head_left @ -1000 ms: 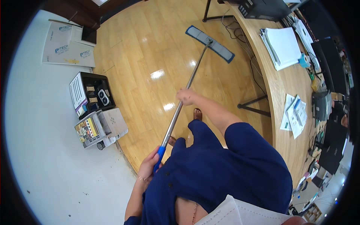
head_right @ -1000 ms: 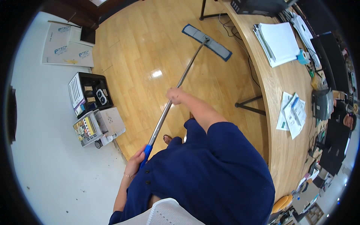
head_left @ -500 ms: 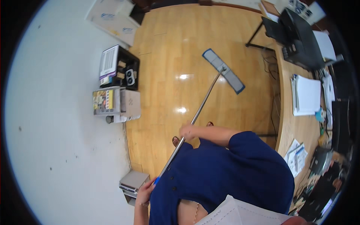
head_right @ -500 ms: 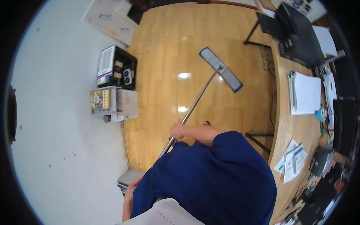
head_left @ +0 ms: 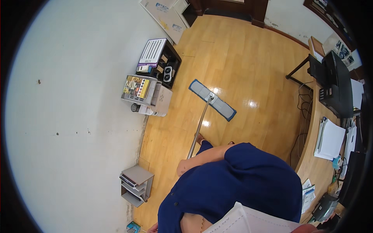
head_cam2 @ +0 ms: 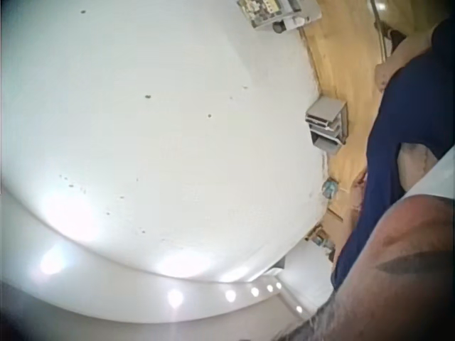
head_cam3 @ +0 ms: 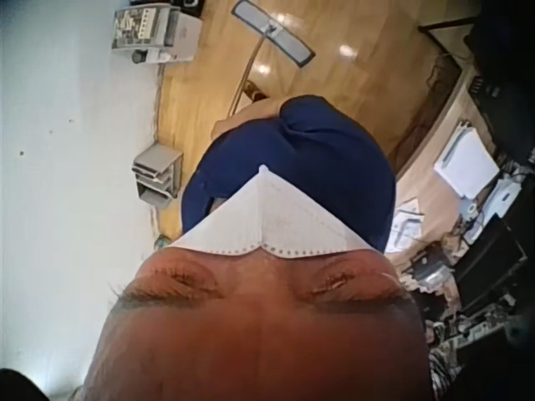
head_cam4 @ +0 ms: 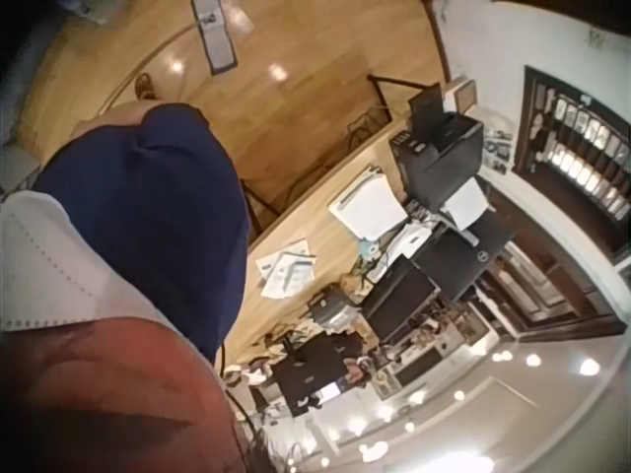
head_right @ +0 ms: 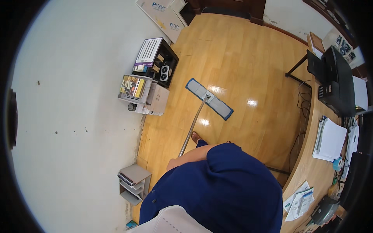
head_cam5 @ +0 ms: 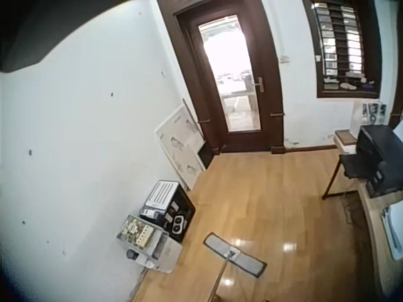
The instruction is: The person mops the floor throughout an office using a flat mop.
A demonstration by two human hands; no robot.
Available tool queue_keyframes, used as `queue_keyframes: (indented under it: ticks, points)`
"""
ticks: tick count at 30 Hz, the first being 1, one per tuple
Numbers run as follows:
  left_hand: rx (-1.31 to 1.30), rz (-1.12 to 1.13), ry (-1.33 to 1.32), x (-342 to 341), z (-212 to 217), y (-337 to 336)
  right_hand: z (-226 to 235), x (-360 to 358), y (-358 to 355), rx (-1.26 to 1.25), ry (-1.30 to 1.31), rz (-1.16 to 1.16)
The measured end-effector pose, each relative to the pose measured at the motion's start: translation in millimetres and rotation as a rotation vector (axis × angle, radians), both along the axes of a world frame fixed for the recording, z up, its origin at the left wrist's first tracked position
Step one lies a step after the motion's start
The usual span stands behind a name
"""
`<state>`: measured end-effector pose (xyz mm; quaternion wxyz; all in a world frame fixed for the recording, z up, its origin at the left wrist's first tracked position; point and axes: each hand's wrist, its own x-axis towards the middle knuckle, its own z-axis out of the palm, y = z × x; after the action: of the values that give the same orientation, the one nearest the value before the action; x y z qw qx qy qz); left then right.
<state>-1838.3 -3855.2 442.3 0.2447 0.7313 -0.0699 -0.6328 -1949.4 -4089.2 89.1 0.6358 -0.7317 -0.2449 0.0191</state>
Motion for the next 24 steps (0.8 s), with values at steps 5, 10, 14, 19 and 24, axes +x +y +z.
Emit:
queue_keyframes:
  ticks: [5,10,14,19,24]
  points:
    - [-0.096,0.103,0.091,0,-42,-85,29,-24,-82,-0.81,0.207,-0.432]
    - [-0.179,0.179,0.226,5,-87,-192,51,-32,-202,-0.876,0.467,-0.902]
    - [-0.245,0.181,0.291,17,-113,-278,57,4,-251,-0.925,0.541,-0.966]
    - [-0.237,0.169,0.367,57,-112,-360,55,38,-327,-0.888,0.612,-1.052]
    - [-0.207,0.086,0.338,104,-107,-411,48,71,-385,-0.934,0.587,-0.907]
